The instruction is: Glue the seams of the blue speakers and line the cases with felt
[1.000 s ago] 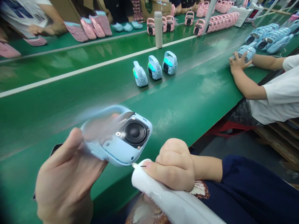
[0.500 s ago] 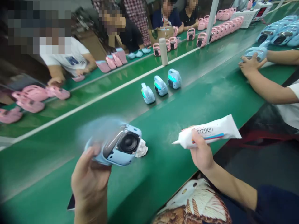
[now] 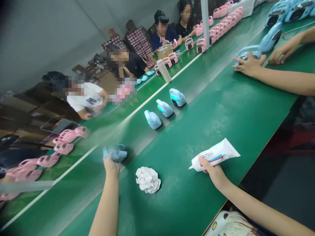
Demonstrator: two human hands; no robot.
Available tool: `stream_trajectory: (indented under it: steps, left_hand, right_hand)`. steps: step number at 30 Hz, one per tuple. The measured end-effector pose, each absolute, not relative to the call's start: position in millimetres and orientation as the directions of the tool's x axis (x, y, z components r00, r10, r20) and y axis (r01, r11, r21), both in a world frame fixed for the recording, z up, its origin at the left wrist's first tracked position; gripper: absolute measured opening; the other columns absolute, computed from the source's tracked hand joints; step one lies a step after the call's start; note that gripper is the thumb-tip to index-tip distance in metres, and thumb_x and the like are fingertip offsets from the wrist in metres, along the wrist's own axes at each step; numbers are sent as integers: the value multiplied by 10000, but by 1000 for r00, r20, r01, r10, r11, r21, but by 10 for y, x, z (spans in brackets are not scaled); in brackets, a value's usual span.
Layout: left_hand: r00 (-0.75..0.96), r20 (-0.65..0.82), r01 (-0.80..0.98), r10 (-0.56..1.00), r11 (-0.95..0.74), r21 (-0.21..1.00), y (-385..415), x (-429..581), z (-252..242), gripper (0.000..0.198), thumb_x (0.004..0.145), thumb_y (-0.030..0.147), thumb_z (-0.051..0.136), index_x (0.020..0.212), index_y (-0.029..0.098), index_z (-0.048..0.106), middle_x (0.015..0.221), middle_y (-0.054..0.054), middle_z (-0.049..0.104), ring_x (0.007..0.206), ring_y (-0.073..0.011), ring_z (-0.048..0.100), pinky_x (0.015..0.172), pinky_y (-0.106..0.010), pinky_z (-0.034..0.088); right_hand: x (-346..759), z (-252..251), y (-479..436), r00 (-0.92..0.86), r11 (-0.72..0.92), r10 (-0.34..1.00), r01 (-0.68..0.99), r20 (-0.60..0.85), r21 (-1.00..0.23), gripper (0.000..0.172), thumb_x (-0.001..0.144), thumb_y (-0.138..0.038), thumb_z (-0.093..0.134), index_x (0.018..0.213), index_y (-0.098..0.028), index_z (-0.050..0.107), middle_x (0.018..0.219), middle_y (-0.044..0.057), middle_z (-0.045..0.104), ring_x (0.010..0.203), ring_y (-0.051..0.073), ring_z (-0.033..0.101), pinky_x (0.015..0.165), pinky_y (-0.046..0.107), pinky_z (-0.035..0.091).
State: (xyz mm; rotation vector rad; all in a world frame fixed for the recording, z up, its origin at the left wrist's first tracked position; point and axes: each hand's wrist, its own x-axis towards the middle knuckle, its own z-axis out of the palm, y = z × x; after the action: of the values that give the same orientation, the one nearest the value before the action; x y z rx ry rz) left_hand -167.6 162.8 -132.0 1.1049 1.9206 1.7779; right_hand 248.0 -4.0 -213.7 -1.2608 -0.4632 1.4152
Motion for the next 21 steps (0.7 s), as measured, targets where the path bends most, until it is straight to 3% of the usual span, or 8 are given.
stream_trajectory:
  steps: [3, 5, 7, 8, 12, 17, 21]
  left_hand:
    - [-708, 337, 438, 620, 11, 899, 1553, -1753, -1345, 493, 887, 299, 622, 1342, 188, 467, 1401, -136, 460, 1246, -322, 489, 1009, -575, 435]
    - [-685, 444, 554, 577, 18, 832, 1509, -1704, -1306, 674, 826, 241, 674, 1423, 204, 362, 1550, -140, 261, 1430, -386, 222, 1136, -655, 203]
    - [-595, 531, 662, 604, -8, 750, 1554, -1574, -1239, 746, 799, 203, 681, 1449, 207, 315, 1600, -128, 154, 1479, -372, 52, 1179, -627, 36]
    - [-531, 550, 700, 644, -31, 713, 1628, -1483, -1204, 713, 814, 206, 664, 1443, 207, 330, 1600, -123, 168, 1483, -356, 65, 1187, -608, 29]
    - [-274, 460, 744, 844, -117, 658, 2238, -1022, -1159, 475, 902, 317, 597, 1351, 204, 492, 1508, -120, 388, 1397, -335, 341, 1140, -614, 245]
    - [-93, 279, 738, 956, -122, 664, 3016, -505, -1282, 483, 897, 334, 623, 1345, 195, 505, 1438, -136, 472, 1283, -310, 488, 1055, -567, 407]
    - [-49, 186, 765, 981, -83, 638, 3119, -374, -1276, 436, 905, 335, 615, 1303, 178, 530, 1309, -124, 566, 1155, -273, 577, 975, -519, 482]
  right_hand:
    - [2481, -2166, -45, 182, -324, 875, -469, -449, -822, 458, 693, -566, 763, 882, -154, 697, 796, 55, 648, 686, 180, 553, 527, 263, 457]
    - [2471, -2193, -55, 179, -344, 863, -477, -472, -809, 500, 692, -587, 752, 932, -151, 707, 845, 76, 672, 729, 205, 579, 540, 276, 469]
    - [2459, -2201, -71, 158, -371, 854, -482, -495, -794, 535, 688, -609, 741, 955, -145, 718, 910, 102, 695, 789, 241, 609, 562, 295, 484]
    - [2453, -2193, -81, 143, -381, 855, -479, -499, -791, 538, 696, -614, 731, 962, -146, 722, 943, 110, 702, 822, 257, 620, 580, 304, 492]
    - [2445, -2116, -106, 97, -394, 872, -443, -480, -805, 490, 745, -594, 697, 978, -165, 726, 987, 101, 711, 887, 278, 637, 652, 328, 520]
    - [2452, -2058, -66, 143, -374, 873, -420, -467, -827, 480, 717, -605, 710, 913, -167, 716, 851, 71, 697, 763, 238, 610, 603, 318, 510]
    - [2434, -1998, -16, 163, -358, 864, -467, -477, -808, 493, 681, -613, 731, 888, -166, 701, 779, 48, 660, 688, 201, 564, 562, 299, 484]
